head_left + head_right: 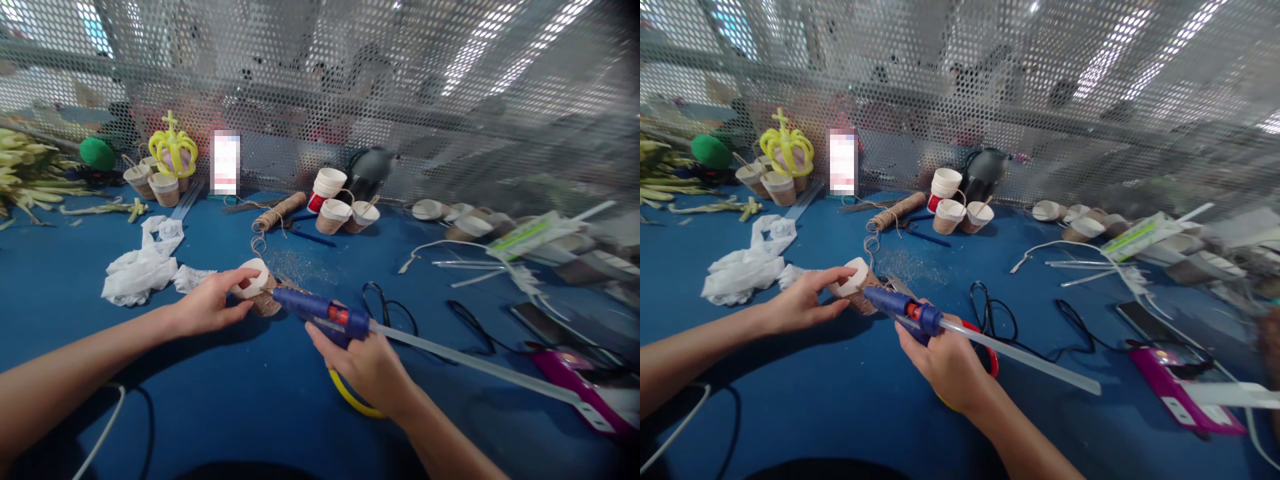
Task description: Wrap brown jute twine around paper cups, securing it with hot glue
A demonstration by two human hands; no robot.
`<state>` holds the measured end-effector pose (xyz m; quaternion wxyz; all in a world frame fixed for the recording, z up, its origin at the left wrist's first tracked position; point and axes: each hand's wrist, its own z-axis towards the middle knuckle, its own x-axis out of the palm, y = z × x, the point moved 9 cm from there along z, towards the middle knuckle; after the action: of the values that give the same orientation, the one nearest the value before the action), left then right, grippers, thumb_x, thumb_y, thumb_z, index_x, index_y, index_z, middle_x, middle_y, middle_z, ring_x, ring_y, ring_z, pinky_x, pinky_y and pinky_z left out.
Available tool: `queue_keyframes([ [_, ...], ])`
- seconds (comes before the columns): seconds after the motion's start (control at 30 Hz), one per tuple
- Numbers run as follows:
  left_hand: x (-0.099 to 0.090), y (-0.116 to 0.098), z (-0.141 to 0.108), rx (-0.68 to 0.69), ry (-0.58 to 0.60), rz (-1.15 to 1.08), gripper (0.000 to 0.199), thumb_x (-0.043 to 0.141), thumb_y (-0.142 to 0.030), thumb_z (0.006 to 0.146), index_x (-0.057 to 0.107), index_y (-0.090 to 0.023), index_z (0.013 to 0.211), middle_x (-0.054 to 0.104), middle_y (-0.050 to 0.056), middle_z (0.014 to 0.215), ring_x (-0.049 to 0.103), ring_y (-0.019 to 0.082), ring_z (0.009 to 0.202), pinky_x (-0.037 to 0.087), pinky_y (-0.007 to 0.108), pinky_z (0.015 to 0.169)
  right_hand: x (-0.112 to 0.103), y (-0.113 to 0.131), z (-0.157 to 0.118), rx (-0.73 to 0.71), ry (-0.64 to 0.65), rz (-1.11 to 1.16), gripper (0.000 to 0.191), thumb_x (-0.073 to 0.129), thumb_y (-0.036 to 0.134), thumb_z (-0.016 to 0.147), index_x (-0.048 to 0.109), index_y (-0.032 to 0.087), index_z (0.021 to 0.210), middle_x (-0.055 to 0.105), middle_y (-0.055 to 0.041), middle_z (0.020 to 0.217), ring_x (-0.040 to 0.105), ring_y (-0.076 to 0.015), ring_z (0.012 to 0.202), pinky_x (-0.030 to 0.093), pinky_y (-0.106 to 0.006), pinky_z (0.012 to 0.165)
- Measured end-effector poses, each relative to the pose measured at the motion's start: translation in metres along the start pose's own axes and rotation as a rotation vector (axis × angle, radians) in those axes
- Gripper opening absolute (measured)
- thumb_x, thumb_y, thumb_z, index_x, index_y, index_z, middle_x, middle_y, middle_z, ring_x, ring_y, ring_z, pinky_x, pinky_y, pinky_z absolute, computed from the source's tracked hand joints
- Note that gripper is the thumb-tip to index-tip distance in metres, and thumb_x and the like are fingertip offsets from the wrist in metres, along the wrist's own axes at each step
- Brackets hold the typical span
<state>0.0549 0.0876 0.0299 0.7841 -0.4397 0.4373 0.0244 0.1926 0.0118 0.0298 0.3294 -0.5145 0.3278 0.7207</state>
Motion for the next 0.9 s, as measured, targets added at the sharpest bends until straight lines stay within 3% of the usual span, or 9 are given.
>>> queue_keyframes([
  [0.07, 0.001, 0.001, 0.0, -0.013, 0.007, -0.002, 0.04, 0.049, -0.021, 0.075, 0.047, -0.012, 0.114, 0.063, 0.01, 0.098, 0.058, 0.017, 0.081, 0.046, 0.031, 0.075, -0.002, -0.004, 0.002, 0.029, -0.002, 0.055, 0.037, 0.037, 0.012, 0.078, 0.069, 0.023, 0.092, 0.059, -0.0048, 0.051, 0.055, -0.0183, 0.05, 0.046, -0.035, 0.056],
  [0.27, 0.002, 0.004, 0.0, -0.057, 0.024, -0.021, 0.042, 0.049, -0.023, 0.074, 0.047, -0.011, 0.114, 0.062, 0.01, 0.095, 0.058, 0.017, 0.077, 0.049, 0.027, 0.064, -0.009, -0.024, 0.01, 0.314, -0.033, 0.38, 0.024, 0.046, 0.029, 0.078, 0.067, 0.021, 0.071, 0.057, -0.0005, 0.045, 0.055, -0.0149, 0.043, 0.048, -0.03, 0.052],
  [0.5, 0.003, 0.003, -0.002, -0.052, 0.048, -0.053, 0.041, 0.049, -0.02, 0.073, 0.047, -0.011, 0.113, 0.062, 0.01, 0.098, 0.058, 0.016, 0.079, 0.049, 0.028, 0.068, -0.006, -0.035, 0.01, 0.596, -0.073, 0.614, 0.027, 0.05, 0.032, 0.074, 0.049, 0.02, 0.05, 0.052, 0.0018, 0.037, 0.054, -0.0131, 0.036, 0.045, -0.024, 0.041],
  [0.6, 0.003, 0.003, -0.001, -0.052, 0.048, -0.052, 0.042, 0.05, -0.019, 0.072, 0.047, -0.011, 0.114, 0.062, 0.011, 0.098, 0.058, 0.017, 0.08, 0.048, 0.029, 0.071, -0.007, -0.037, 0.012, 0.634, -0.085, 0.669, 0.029, 0.05, 0.035, 0.075, 0.048, 0.019, 0.052, 0.048, 0.0034, 0.036, 0.05, -0.0111, 0.034, 0.045, -0.024, 0.042],
  [0.73, 0.002, 0.001, 0.001, -0.049, 0.046, -0.056, 0.039, 0.049, -0.017, 0.071, 0.05, -0.012, 0.11, 0.063, 0.009, 0.094, 0.058, 0.016, 0.077, 0.048, 0.029, 0.069, -0.008, -0.043, 0.014, 0.659, -0.045, 0.836, 0.026, 0.049, 0.037, 0.077, 0.057, 0.015, 0.067, 0.046, 0.0053, 0.038, 0.045, -0.0092, 0.035, 0.041, -0.023, 0.041],
  [0.9, 0.001, -0.002, 0.001, -0.04, 0.061, -0.108, 0.032, 0.047, -0.014, 0.071, 0.054, -0.013, 0.102, 0.064, 0.005, 0.091, 0.057, 0.014, 0.075, 0.047, 0.026, 0.069, -0.02, -0.09, 0.01, 0.809, -0.213, 0.905, 0.026, 0.06, 0.04, 0.07, 0.06, 0.014, 0.072, 0.059, -0.0017, 0.064, 0.053, -0.0112, 0.055, 0.042, -0.023, 0.05],
])
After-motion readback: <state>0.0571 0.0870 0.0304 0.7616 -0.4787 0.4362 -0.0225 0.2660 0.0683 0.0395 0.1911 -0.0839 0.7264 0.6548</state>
